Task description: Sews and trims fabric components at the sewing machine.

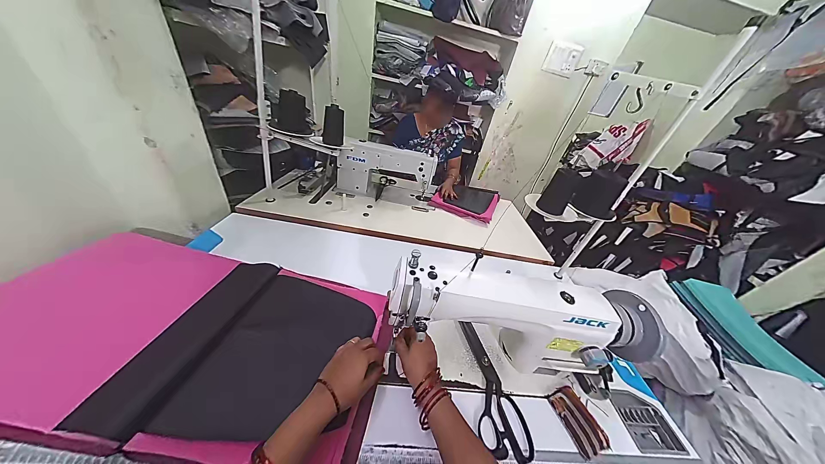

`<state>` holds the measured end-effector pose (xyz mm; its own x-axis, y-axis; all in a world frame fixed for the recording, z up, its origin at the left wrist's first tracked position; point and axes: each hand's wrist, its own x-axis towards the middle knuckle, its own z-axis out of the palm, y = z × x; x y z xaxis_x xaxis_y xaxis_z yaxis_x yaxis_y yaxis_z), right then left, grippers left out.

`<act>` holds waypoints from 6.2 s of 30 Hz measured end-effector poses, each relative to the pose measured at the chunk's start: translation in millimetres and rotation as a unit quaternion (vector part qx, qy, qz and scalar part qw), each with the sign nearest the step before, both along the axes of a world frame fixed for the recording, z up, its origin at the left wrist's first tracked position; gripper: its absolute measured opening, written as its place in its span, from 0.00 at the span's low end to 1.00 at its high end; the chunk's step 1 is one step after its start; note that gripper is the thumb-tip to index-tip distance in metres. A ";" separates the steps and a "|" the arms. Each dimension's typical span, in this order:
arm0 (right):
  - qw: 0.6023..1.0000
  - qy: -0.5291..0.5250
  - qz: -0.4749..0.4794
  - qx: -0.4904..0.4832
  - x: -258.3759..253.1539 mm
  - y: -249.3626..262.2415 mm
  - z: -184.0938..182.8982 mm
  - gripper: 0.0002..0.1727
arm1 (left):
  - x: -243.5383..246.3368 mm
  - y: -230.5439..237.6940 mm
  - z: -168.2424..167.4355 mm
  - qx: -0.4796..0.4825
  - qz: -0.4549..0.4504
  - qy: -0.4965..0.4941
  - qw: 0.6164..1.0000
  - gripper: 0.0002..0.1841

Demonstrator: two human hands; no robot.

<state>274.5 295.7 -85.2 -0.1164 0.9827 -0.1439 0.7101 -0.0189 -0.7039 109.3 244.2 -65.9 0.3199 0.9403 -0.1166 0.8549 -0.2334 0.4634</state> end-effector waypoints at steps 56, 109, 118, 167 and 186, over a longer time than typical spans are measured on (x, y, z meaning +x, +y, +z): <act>0.915 -0.073 0.031 0.396 29.7 -37.3 -7.2 0.11 | -18.4 -36.1 -16.6 0.012 0.087 0.050 0.995 0.29; 0.889 -0.082 0.217 0.395 30.4 -35.9 -43.8 0.20 | 0.1 -6.3 -20.8 0.053 -0.090 0.043 0.994 0.24; 0.883 -0.117 0.189 0.414 26.8 -31.8 -47.7 0.19 | 2.7 5.9 -19.5 0.047 -0.088 0.015 0.995 0.23; 0.951 0.050 -0.065 0.299 42.8 -37.9 -30.3 0.26 | -16.7 -44.7 -46.3 0.238 -0.167 0.011 0.957 0.45; 0.903 -0.107 0.160 0.384 19.9 -41.9 -38.7 0.23 | -18.4 -15.3 -56.6 0.335 -0.192 -0.021 0.922 0.36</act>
